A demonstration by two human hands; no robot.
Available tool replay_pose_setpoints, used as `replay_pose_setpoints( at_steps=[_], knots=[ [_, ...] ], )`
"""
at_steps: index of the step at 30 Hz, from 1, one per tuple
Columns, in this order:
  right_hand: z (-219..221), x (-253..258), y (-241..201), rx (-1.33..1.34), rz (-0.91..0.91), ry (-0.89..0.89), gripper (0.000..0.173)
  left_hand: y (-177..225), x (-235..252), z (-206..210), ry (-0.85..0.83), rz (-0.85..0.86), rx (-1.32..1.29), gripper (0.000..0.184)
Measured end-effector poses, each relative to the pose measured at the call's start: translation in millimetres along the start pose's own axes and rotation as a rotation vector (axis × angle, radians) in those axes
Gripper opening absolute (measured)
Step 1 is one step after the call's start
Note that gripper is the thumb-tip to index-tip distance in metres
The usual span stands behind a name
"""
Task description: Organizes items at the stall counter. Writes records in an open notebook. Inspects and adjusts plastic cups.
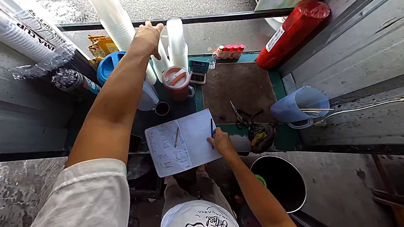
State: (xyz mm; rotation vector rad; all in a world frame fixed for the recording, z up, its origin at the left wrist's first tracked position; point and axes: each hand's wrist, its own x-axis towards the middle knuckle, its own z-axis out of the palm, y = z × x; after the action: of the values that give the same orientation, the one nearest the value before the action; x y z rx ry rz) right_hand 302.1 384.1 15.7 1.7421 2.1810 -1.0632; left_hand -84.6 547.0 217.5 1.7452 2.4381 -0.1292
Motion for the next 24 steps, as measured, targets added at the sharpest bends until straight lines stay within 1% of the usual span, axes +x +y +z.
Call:
replay_pose_setpoints(
  at_steps=[1,2,3,4,5,6,7,8,9,10,11,12,14,16,17,18,19,20,21,22,24],
  knots=[
    [1,4,-2,0.017,0.014,-0.019,0.046,4,-20,-10,0.084,0.046,-0.067,0.098],
    [1,5,-2,0.064,0.013,-0.042,0.042,11,-52,-15,0.194,0.116,-0.149,0.079],
    [-1,4,-3,0.154,-0.006,-0.069,0.038,20,-93,-14,0.300,0.191,-0.244,0.063],
    [-3,1,-5,0.306,-0.044,-0.098,0.034,32,-141,-5,0.371,0.251,-0.324,0.052],
    [-6,-5,-10,0.526,-0.095,-0.140,0.029,46,-191,16,0.368,0.272,-0.386,0.046],
    [-11,-15,-19,0.764,-0.161,-0.203,0.025,60,-236,48,0.297,0.265,-0.432,0.045],
    [-17,-24,-29,0.952,-0.248,-0.275,0.021,71,-267,86,0.168,0.240,-0.464,0.050],
    [-20,-30,-38,1.059,-0.345,-0.330,0.017,79,-289,122,0.002,0.212,-0.521,0.055],
    [-19,-34,-44,1.092,-0.435,-0.355,0.014,86,-304,153,-0.120,0.185,-0.601,0.057],
    [-17,-34,-49,1.088,-0.501,-0.360,0.013,93,-315,178,-0.155,0.163,-0.681,0.058],
    [-14,-31,-53,1.076,-0.541,-0.364,0.012,97,-321,194,-0.158,0.132,-0.784,0.060],
    [-12,-27,-57,1.082,-0.566,-0.376,0.012,98,-324,204,-0.147,0.101,-0.902,0.060],
    [-10,-19,-65,1.111,-0.570,-0.377,0.012,95,-325,208,-0.154,0.050,-1.169,0.056],
    [-19,-1,-74,1.157,-0.531,-0.256,0.012,86,-323,206,-0.181,0.084,-1.428,0.053],
    [-25,15,-74,1.177,-0.512,-0.168,0.014,82,-323,209,-0.169,0.133,-1.472,0.053],
    [-31,33,-70,1.171,-0.511,-0.104,0.013,79,-325,214,-0.108,0.163,-1.403,0.052],
    [-33,51,-67,1.146,-0.511,-0.079,0.013,79,-325,222,-0.006,0.170,-1.233,0.051],
    [-32,67,-64,1.113,-0.512,-0.092,0.013,79,-322,235,0.101,0.177,-1.016,0.049],
    [-25,82,-62,1.071,-0.514,-0.122,0.013,79,-319,249,0.167,0.195,-0.830,0.048],
    [-15,94,-60,1.017,-0.518,-0.139,0.012,79,-313,263,0.198,0.221,-0.707,0.048],
    [4,112,-61,0.904,-0.532,-0.109,0.006,79,-300,288,0.256,0.238,-0.562,0.048]
  ],
)
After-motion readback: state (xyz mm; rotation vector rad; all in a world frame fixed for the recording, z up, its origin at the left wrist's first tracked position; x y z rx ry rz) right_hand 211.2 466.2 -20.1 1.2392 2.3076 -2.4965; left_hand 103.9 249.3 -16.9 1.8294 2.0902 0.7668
